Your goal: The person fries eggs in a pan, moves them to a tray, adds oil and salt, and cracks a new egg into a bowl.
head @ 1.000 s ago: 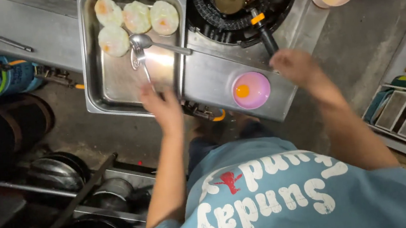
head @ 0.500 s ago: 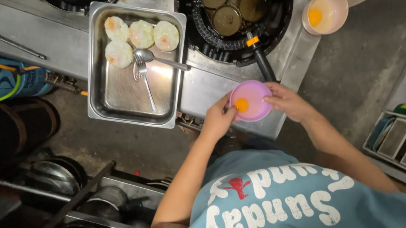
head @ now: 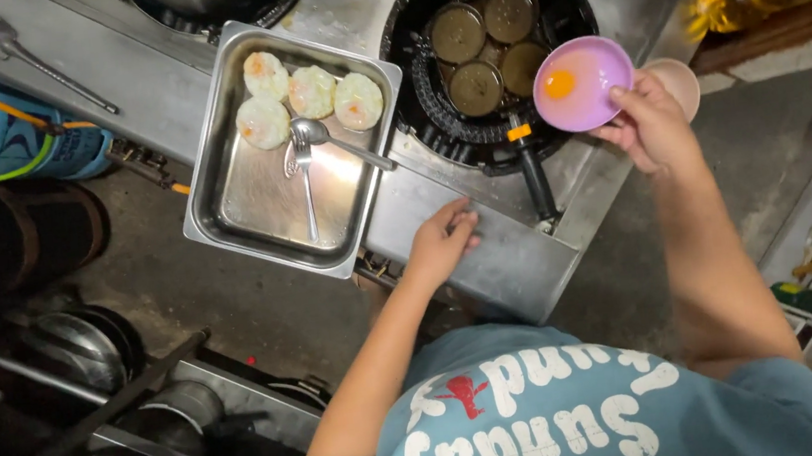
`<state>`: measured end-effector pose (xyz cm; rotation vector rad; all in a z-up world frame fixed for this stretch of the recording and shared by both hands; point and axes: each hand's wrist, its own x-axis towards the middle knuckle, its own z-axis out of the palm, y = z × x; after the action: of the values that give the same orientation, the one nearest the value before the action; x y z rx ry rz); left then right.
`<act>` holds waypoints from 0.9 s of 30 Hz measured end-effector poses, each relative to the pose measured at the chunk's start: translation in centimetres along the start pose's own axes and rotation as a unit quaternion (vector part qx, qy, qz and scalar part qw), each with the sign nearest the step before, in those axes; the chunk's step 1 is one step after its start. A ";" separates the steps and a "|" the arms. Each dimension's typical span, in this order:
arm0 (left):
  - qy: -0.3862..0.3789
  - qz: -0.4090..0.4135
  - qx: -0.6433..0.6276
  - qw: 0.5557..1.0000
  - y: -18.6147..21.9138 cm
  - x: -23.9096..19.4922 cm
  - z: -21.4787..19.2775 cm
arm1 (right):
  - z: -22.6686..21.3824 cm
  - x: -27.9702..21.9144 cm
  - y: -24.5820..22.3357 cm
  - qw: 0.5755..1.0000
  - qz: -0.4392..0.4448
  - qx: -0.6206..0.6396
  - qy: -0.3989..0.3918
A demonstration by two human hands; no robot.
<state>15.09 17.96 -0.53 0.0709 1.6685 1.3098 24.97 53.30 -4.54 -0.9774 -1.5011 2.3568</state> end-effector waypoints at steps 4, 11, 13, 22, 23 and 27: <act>0.011 0.019 0.022 1.000 -0.3 1.4 0.1 | 0.2 2.1 -0.2 1.000 0.000 0.021 -0.014; -0.010 0.085 -0.097 0.992 8.1 2.1 2.0 | 5.0 0.0 5.8 0.999 0.023 0.036 -0.013; -0.017 0.072 -0.155 0.985 10.5 0.5 2.1 | 6.6 -1.2 5.7 0.998 0.029 0.047 -0.034; 0.030 0.059 -0.016 0.998 8.8 -2.6 -0.3 | -4.4 4.1 -9.4 0.782 -0.550 -0.199 0.215; 0.026 0.054 -0.015 0.998 8.4 -3.2 -0.6 | -7.4 6.2 -10.9 0.751 -0.541 -0.203 0.318; 0.033 0.068 -0.043 0.996 4.1 -4.0 -2.0 | -16.5 13.7 -14.7 0.590 -0.441 -0.325 0.593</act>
<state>13.82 16.01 5.04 0.0914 1.6853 1.4998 21.80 79.03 -2.26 -1.0929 -1.5024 0.1583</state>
